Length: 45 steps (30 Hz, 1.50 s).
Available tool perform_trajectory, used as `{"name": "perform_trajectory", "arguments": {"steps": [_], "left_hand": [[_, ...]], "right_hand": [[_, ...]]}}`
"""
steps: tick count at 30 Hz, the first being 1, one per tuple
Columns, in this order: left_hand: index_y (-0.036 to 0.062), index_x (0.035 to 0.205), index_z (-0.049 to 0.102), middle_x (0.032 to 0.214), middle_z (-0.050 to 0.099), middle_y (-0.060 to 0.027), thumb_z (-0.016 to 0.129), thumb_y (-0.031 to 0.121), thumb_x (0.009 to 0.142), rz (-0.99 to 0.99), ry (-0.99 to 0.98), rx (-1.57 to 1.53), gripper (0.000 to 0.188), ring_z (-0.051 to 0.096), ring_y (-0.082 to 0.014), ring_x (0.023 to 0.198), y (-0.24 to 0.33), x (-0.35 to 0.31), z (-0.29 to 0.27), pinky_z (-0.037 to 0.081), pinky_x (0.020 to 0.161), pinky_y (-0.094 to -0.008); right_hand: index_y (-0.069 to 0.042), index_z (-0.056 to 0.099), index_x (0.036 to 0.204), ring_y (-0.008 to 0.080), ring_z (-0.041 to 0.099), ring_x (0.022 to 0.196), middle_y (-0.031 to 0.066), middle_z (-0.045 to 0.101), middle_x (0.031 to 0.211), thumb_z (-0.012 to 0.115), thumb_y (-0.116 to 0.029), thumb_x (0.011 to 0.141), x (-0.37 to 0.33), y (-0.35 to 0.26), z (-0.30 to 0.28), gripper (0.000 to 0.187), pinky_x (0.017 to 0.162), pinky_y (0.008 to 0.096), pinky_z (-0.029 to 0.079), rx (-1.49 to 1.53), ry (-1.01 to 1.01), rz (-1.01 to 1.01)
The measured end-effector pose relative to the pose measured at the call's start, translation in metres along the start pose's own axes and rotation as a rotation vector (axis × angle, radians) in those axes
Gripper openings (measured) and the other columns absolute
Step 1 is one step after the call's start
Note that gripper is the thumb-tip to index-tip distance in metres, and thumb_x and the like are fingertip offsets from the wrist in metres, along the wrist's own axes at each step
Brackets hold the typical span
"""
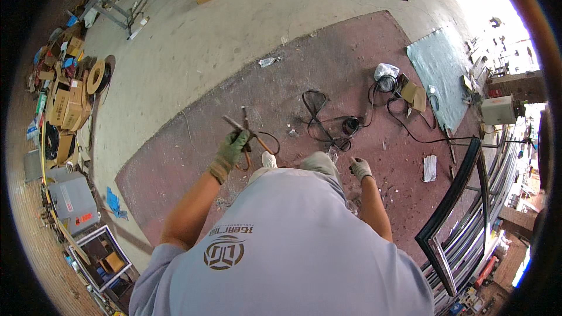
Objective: The person uses shears to trim excess material from the edges of a red window frame. They repeatedly reposition the frame and cut along its perimeter, then briefly handle a small plastic bag before resuming trimming.
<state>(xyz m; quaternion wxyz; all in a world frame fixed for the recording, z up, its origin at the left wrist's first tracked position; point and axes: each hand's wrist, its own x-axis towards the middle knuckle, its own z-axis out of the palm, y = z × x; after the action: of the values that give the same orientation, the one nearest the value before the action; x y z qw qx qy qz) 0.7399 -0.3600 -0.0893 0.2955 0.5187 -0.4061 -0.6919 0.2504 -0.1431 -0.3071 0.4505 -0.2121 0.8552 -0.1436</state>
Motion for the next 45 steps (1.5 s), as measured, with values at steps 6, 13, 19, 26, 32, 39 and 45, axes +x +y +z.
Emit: {"name": "perform_trajectory", "arguments": {"steps": [6,13,19,26,32,39,45], "left_hand": [[0.0052,0.096,0.068,0.076,0.062,0.0008,0.066,0.034,0.097,-0.116,0.155,-0.071,0.029,0.055,-0.0112,0.066,0.027,0.057,-0.042,0.046,0.062,-0.0281],[0.005,0.088,0.068,0.071,0.061,-0.002,0.067,0.029,0.095,-0.144,0.328,0.125,0.025,0.054,-0.0119,0.063,0.048,0.155,-0.061,0.044,0.058,-0.0288],[0.0057,0.091,0.068,0.075,0.063,-0.0028,0.067,0.031,0.094,-0.387,0.553,-0.174,0.025,0.057,-0.0127,0.061,0.085,0.244,-0.076,0.047,0.053,-0.0304],[0.0006,0.094,0.066,0.075,0.063,-0.0056,0.063,0.031,0.096,-0.627,0.424,-0.132,0.031,0.061,-0.0177,0.063,0.095,0.349,-0.096,0.053,0.059,-0.034],[0.0013,0.097,0.065,0.077,0.063,-0.0059,0.06,0.031,0.098,-0.577,0.132,0.167,0.03,0.06,-0.0176,0.064,0.038,0.485,-0.151,0.052,0.059,-0.0336],[0.004,0.1,0.065,0.082,0.062,-0.0029,0.058,0.032,0.097,-0.791,0.579,-0.037,0.029,0.056,-0.0157,0.067,0.007,0.501,-0.191,0.046,0.058,-0.0313],[0.0034,0.101,0.063,0.078,0.062,-0.0053,0.056,0.031,0.097,-0.766,0.737,-0.173,0.029,0.058,-0.0164,0.066,-0.001,0.471,-0.22,0.047,0.056,-0.0306]], "right_hand": [[0.0,0.068,0.098,0.0176,0.059,0.059,0.0072,0.064,0.072,0.063,-0.042,0.095,0.073,-0.058,-0.009,0.043,0.056,0.034,0.049,-0.14,-0.009,-0.082],[0.002,0.066,0.118,0.0373,0.063,0.114,0.0202,0.068,0.119,0.053,-0.053,0.096,0.229,-0.192,0.029,0.061,0.093,0.0419,0.05,-0.541,-0.183,-0.105],[-0.002,0.057,0.135,0.0325,0.048,0.136,0.0159,0.054,0.143,0.054,-0.049,0.097,0.345,-0.424,0.086,0.061,0.108,0.0411,0.041,-0.862,-0.403,-0.003],[-0.01,0.069,0.12,0.0354,0.061,0.118,0.0175,0.066,0.125,0.054,-0.053,0.092,0.445,-0.648,0.14,0.054,0.101,0.0444,0.049,-0.637,-0.313,-0.392],[-0.016,0.068,0.122,0.0331,0.062,0.118,0.014,0.067,0.124,0.057,-0.048,0.09,0.588,-0.647,0.237,0.046,0.101,0.0428,0.049,-0.548,-0.15,-0.17],[-0.015,0.057,0.136,0.0349,0.053,0.127,0.0105,0.057,0.139,0.071,-0.049,0.083,0.635,-0.558,0.363,0.065,0.107,0.0439,0.043,-0.921,-0.113,-0.289],[-0.018,0.049,0.142,0.0351,0.041,0.137,0.01,0.052,0.142,0.074,-0.049,0.078,0.68,-0.525,0.47,0.075,0.115,0.0514,0.028,-1.001,0.063,-0.564]]}}
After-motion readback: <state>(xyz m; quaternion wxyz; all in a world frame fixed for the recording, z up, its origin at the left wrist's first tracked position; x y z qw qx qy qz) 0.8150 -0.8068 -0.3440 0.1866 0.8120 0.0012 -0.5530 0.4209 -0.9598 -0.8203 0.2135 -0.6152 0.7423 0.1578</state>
